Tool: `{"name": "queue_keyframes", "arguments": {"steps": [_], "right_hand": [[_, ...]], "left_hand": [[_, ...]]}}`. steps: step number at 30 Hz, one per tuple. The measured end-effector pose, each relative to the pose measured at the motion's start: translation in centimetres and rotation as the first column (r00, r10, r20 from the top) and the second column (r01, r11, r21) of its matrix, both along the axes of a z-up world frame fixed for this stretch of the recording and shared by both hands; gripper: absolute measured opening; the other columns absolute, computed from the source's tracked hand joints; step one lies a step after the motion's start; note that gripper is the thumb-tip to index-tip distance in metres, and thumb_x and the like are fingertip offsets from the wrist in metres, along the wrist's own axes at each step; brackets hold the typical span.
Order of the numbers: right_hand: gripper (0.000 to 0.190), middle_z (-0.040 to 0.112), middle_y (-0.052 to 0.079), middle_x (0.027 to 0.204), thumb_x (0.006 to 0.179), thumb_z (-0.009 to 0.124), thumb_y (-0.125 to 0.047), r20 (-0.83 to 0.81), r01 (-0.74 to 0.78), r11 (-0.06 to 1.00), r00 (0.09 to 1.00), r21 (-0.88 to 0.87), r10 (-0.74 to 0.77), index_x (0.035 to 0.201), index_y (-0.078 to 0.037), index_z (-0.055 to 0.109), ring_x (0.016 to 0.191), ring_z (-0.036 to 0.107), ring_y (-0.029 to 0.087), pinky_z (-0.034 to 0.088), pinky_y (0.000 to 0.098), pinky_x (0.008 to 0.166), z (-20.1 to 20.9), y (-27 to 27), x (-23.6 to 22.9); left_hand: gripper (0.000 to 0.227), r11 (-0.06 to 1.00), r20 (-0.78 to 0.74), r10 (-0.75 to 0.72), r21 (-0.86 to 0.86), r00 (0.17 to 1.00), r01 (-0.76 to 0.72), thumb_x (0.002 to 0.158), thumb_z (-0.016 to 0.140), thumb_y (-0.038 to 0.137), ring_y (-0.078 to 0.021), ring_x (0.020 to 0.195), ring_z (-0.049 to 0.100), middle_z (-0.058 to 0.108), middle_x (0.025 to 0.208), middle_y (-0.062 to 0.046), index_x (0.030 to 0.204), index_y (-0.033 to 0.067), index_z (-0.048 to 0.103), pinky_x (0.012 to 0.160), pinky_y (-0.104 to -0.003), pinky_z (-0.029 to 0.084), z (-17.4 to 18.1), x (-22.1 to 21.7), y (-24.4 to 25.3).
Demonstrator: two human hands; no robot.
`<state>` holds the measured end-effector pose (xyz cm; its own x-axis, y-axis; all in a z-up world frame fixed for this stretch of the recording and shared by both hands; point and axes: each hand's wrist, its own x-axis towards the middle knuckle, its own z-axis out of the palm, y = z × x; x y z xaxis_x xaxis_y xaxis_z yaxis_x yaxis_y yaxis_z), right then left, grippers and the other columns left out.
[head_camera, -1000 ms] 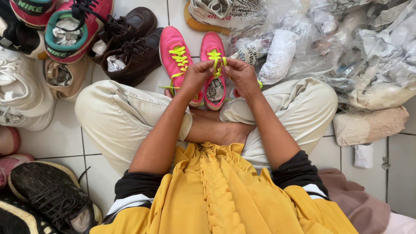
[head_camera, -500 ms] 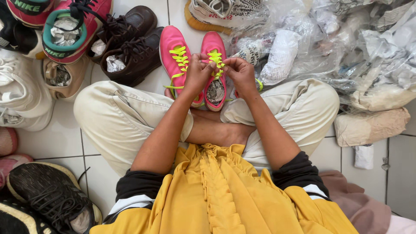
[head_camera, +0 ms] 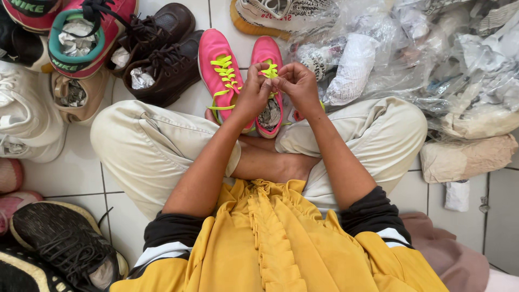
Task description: The person stuffs crumpled paper into pink shoes and then laces one of the shoes with bright yellow laces.
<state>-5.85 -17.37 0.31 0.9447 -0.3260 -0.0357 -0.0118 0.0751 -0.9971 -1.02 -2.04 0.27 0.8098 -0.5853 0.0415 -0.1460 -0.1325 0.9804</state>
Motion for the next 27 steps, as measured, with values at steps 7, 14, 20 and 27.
{"name": "queue_keyframes", "arguments": {"steps": [7, 14, 20, 27], "right_hand": [[0.009, 0.060, 0.003, 0.077, 0.093, 0.085, -0.030, 0.038, 0.022, 0.771, 0.999, -0.637, 0.003, 0.099, -0.024, 0.082, 0.077, 0.068, 0.022, 0.055, 0.0320, 0.075, -3.0, -1.8, -0.4], [0.016, 0.050, -0.008, 0.068, 0.102, 0.066, -0.021, -0.297, -0.267, 0.959, 0.912, 0.096, 0.283, 0.090, -0.010, 0.068, 0.062, 0.047, 0.004, 0.044, 0.0198, 0.058, -2.6, -2.7, -1.4], [0.018, 0.056, -0.006, 0.067, 0.097, 0.076, -0.026, -0.387, -0.104, 0.887, 0.872, 0.450, 0.298, 0.093, -0.010, 0.068, 0.056, 0.055, 0.005, 0.057, 0.0217, 0.057, -3.6, -2.7, -1.4], [0.018, 0.061, -0.004, 0.067, 0.095, 0.079, -0.023, -0.365, -0.114, 0.900, 0.887, 0.420, 0.283, 0.095, -0.007, 0.071, 0.056, 0.056, 0.005, 0.055, 0.0194, 0.055, -3.0, -2.5, -1.5]], "left_hand": [[0.048, 0.928, 0.564, -0.014, 0.314, 0.826, -0.199, 0.095, 0.063, 0.015, -0.0237, 0.104, 0.064, 0.073, 0.090, -0.003, 0.139, 0.0131, 0.042, 0.113, -0.050, 0.027, -1.1, -0.4, 0.4], [0.046, 0.942, 0.756, -0.014, 0.229, 0.654, -0.244, 0.090, 0.071, 0.005, -0.0206, 0.093, 0.063, 0.067, 0.086, -0.001, 0.129, 0.0117, 0.048, 0.115, -0.046, 0.030, -3.9, 0.3, 0.3], [0.036, 0.924, 0.740, 0.050, 0.221, 0.671, -0.313, 0.106, 0.049, 0.047, -0.0274, 0.108, 0.057, 0.060, 0.105, -0.006, 0.121, 0.0142, 0.055, 0.112, -0.055, 0.031, -1.7, -0.2, 0.9], [0.025, 0.915, 0.832, -0.048, 0.258, 0.553, -0.309, 0.093, 0.072, 0.049, -0.0215, 0.094, 0.061, 0.062, 0.089, 0.002, 0.094, 0.0251, 0.063, 0.108, -0.055, 0.031, -2.9, 0.2, 1.8]]}}
